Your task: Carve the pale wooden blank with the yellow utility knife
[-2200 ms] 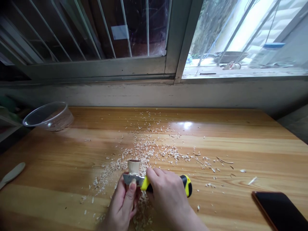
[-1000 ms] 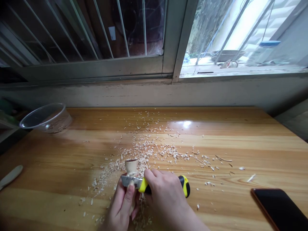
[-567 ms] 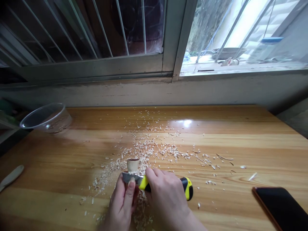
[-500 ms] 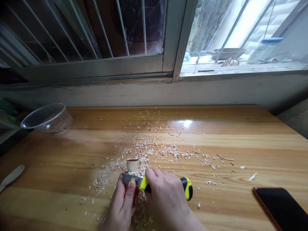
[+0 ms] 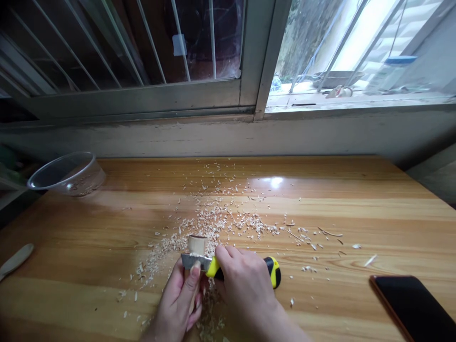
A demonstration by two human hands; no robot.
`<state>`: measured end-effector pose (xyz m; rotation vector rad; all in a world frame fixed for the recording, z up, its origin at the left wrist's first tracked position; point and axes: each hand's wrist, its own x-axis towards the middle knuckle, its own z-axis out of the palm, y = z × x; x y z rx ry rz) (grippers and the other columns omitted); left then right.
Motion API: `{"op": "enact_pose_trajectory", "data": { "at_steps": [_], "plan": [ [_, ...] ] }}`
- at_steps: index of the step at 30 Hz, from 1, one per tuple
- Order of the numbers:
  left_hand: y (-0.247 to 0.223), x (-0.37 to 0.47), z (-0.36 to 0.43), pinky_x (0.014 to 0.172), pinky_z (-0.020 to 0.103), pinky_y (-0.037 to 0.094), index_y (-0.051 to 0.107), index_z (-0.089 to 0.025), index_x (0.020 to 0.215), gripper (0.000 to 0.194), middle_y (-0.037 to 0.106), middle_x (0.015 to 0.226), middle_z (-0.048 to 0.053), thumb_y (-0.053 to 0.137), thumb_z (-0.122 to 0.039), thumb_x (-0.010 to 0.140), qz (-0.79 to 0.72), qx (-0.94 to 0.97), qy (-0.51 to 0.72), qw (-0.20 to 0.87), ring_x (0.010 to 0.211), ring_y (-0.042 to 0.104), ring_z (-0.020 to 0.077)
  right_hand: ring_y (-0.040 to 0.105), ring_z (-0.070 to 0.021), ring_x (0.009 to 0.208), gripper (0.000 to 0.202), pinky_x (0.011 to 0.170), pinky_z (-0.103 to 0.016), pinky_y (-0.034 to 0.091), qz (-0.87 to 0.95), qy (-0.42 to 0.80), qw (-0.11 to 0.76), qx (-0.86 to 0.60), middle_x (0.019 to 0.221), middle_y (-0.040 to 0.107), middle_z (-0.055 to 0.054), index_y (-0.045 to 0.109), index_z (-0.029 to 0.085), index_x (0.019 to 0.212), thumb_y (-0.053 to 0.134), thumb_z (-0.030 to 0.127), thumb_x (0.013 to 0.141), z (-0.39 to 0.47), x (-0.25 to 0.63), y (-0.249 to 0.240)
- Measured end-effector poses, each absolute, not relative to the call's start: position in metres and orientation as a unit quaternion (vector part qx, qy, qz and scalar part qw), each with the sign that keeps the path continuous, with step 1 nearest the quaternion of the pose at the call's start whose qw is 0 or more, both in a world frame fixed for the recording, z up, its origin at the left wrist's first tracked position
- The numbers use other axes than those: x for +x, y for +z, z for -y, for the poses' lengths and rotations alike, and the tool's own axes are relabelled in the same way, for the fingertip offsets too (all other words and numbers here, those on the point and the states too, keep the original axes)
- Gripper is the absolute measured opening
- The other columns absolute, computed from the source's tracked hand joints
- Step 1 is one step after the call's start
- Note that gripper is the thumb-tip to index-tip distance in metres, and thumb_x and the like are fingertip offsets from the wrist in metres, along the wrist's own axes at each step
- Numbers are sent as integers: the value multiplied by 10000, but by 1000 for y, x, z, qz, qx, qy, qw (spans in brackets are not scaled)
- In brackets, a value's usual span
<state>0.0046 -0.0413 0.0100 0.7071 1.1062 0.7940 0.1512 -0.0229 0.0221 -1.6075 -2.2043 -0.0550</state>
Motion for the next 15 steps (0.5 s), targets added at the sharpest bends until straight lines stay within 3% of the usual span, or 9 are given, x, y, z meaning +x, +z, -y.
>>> {"op": "enact_pose_trajectory", "data": {
  "at_steps": [2, 5, 10, 13, 15],
  "plan": [
    [16, 5, 39, 319, 113, 213, 426, -235, 970, 525, 419, 590, -102, 573, -663, 704, -476, 328, 366, 730, 361, 232, 16, 483, -118, 444, 68, 480, -225, 239, 780, -36, 237, -578, 523, 550, 26, 458, 220, 656, 436, 155, 655, 20, 155, 20],
    [20, 1, 35, 313, 110, 207, 458, -208, 926, 506, 450, 609, -89, 592, -645, 709, -448, 333, 375, 740, 365, 253, 10, 494, -119, 459, 74, 476, -212, 265, 770, -56, 257, -581, 538, 559, 20, 478, 217, 690, 420, 174, 710, 14, 164, 17],
    [19, -8, 28, 312, 142, 178, 537, -144, 655, 609, 432, 390, -55, 376, -717, 782, -466, 294, 376, 745, 309, 284, 26, 502, -130, 464, 93, 467, -217, 252, 756, -89, 245, -601, 549, 577, 8, 495, 217, 702, 417, 208, 753, 3, 180, 15],
    [20, -11, 23, 300, 156, 140, 503, -159, 567, 612, 364, 298, -79, 460, -755, 699, -483, 285, 385, 733, 256, 223, 21, 506, -134, 467, 104, 472, -221, 237, 752, -102, 229, -610, 548, 578, 7, 504, 221, 704, 416, 224, 759, 0, 184, 14],
    [21, -14, 20, 302, 158, 135, 491, -168, 585, 571, 408, 310, -75, 541, -732, 661, -486, 317, 393, 713, 257, 227, 21, 505, -134, 470, 106, 473, -222, 226, 752, -105, 217, -614, 540, 570, 9, 498, 223, 687, 420, 227, 760, -1, 185, 13]
  ]
}}
